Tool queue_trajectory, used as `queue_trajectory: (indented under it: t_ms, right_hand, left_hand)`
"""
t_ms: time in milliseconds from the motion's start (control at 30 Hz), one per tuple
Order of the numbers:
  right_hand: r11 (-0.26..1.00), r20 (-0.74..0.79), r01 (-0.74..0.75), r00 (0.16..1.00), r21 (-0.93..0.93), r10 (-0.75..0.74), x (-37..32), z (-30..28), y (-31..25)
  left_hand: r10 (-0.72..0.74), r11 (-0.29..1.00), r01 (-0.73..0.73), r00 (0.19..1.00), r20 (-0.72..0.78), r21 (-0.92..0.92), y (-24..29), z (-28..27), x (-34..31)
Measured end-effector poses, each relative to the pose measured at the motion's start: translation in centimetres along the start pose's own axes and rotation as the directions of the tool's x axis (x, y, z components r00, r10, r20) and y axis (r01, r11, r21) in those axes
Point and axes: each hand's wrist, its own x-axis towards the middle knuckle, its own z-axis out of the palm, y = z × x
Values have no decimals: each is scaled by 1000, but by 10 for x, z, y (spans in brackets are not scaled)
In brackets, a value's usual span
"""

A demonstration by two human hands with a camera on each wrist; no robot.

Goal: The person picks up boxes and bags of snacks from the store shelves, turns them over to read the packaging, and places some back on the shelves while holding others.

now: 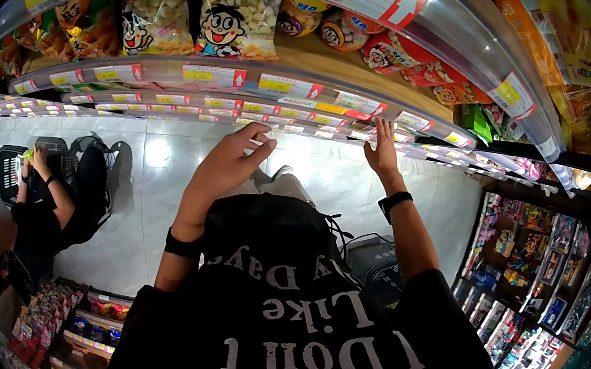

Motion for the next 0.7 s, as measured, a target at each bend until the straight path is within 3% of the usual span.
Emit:
queue_trajectory:
  t_ms: [167,233,267,300,367,400,433,500,567,600,633,700]
  right_hand:
    - [998,12,-17,1000,59,17,8,-14,5]
    - [998,-38,56,998,22,-55,18,-23,16]
    - [982,-132,142,983,126,-125,24,-33,24]
    - [971,-54,-57,996,233,71,25,-60,7]
    - [971,-38,-165,984,175,174,28,-72,28]
    - [991,-186,17,983,130,8,34,-74,44]
    - [1000,-209,29,977,8,-26,37,-78,59]
    - [978,-196,-25,980,-208,-17,33,-85,82]
    - [987,-173,45,982,-152,-71,34,-97,98]
    - [962,-214,129,959,-241,-183,41,-84,126]
    - [962,-213,141,958,-235,-192,44,-87,131]
    - [954,-182,197,954,-226,-239,48,-92,144]
  left_hand:
    - [98,990,-94,995,-33,104,-5,7,7]
    - [128,981,-118,991,-51,157,5,13,9]
    - [130,961,-113,990,-51,251,11,15,9]
    - [131,934,-104,990,-55,342,16,19,9]
    - [182,937,-135,976,-118,323,18,35,12]
    - [230,938,-171,958,-172,301,21,45,14]
    - [228,940,-166,956,-186,300,26,52,17]
    - [78,956,-37,988,-132,291,40,67,21]
    - [73,965,-30,984,-161,260,49,91,23]
    - [159,964,-114,971,-176,241,49,104,26]
    - [244,954,-199,950,-193,225,49,115,29]
    - [249,949,-206,954,-166,239,52,133,38]
